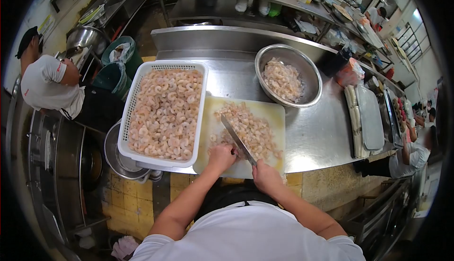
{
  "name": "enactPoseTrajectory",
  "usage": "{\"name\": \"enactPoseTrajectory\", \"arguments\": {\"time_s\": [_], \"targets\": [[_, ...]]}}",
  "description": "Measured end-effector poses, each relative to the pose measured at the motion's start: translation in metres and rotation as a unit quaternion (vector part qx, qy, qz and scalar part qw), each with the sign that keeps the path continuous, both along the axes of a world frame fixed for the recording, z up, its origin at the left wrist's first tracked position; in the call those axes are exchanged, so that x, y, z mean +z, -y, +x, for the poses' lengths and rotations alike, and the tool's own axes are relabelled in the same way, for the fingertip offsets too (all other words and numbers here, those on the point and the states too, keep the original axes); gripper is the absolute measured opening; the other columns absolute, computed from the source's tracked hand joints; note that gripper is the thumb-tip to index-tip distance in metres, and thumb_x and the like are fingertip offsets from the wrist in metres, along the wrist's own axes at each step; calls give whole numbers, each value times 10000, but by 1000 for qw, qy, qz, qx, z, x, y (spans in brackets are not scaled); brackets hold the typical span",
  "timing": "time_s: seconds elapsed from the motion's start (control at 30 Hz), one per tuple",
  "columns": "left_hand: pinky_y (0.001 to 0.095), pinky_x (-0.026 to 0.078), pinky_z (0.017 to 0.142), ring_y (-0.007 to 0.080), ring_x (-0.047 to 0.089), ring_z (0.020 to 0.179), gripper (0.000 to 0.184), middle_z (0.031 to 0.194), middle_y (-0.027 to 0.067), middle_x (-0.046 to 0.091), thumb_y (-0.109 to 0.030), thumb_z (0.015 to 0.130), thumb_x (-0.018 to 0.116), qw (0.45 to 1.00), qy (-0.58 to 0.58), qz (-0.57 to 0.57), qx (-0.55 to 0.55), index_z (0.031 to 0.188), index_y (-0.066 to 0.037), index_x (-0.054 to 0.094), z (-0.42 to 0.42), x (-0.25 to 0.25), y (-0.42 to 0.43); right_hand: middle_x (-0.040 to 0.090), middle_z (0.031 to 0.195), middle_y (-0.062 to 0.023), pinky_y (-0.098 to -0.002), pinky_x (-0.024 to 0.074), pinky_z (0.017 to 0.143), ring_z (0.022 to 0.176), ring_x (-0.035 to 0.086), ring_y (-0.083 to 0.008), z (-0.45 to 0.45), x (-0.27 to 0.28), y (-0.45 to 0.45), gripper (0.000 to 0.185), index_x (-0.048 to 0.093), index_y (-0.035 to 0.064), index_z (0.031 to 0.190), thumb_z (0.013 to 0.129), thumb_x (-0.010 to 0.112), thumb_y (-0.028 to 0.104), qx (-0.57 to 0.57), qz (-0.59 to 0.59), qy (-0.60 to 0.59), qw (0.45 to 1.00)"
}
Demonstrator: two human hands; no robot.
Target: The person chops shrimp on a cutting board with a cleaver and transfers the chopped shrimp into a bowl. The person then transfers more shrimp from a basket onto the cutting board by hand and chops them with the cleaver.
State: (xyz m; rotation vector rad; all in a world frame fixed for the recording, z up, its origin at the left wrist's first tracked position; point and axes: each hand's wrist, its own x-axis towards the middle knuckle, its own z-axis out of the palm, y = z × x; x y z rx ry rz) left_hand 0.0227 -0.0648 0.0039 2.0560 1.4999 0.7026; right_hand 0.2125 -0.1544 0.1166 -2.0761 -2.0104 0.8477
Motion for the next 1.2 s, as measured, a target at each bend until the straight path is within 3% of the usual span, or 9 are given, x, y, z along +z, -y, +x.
{"name": "enactPoseTrajectory", "arguments": {"time_s": [0.2,0.43,0.53,0.63,0.73,0.93,1.0,1.1,1.2], "targets": [[495,594,790,394,739,843,149,901,192,761,-178,820,776,1000,26,-13,8,867,-38,797,4,-3,-3,697,847,-332,-634,540,734,808,694,-535,-7,-44,-38,269,562,-16,1050,1064,569,252,32,52,-9,998],[447,593,762,361,731,821,166,905,176,752,-132,850,757,996,85,-27,-15,977,-28,781,-4,-8,-3,697,848,-346,-634,529,741,822,688,-548,7,-24,-49,266,564,-22,1062,1056,594,242,8,55,-51,997],[415,586,740,330,719,788,205,921,155,737,-109,863,758,984,157,-79,28,1053,-32,765,-9,9,8,699,847,-348,-637,527,726,803,688,-553,9,-10,-31,269,558,-29,1065,1056,591,237,11,33,-31,999],[454,590,822,393,714,889,241,1016,158,739,-102,861,762,977,181,-106,46,1093,-40,764,-13,31,11,698,846,-351,-638,534,727,800,690,-554,7,-16,-28,267,554,-35,1069,1054,586,229,10,-6,-4,1000],[469,578,843,382,702,944,245,1053,163,706,-121,872,754,982,166,-21,84,1102,-39,735,-14,19,6,704,852,-350,-638,548,748,815,703,-543,1,-35,-37,269,558,-35,1078,1049,572,232,14,-12,9,1000],[510,549,898,422,671,1023,270,1077,203,670,-123,892,707,986,97,-37,128,1132,-4,674,-11,17,-18,717,882,-344,-639,560,770,842,717,-535,-12,-34,-65,282,568,-43,1084,1044,567,237,37,10,29,999],[515,550,910,434,667,1039,275,1081,216,672,-131,897,701,991,56,-25,116,1133,7,668,-10,16,-26,704,860,-353,-649,548,749,824,698,-561,-11,-35,-57,288,564,-49,1055,1040,597,236,33,32,17,999],[518,555,920,438,670,1045,268,1084,223,677,-145,902,696,996,-9,-20,89,1120,10,674,-8,25,-35,727,914,-336,-620,571,775,876,722,-531,-4,-25,-44,330,568,-33,1164,1059,575,279,40,1,17,999],[518,559,924,438,678,1038,241,1079,229,687,-145,902,698,997,-30,-15,75,1088,8,691,-6,22,-42,725,909,-335,-620,570,775,872,721,-529,2,-22,-36,347,563,-30,1150,1066,578,306,40,5,13,999]]}}
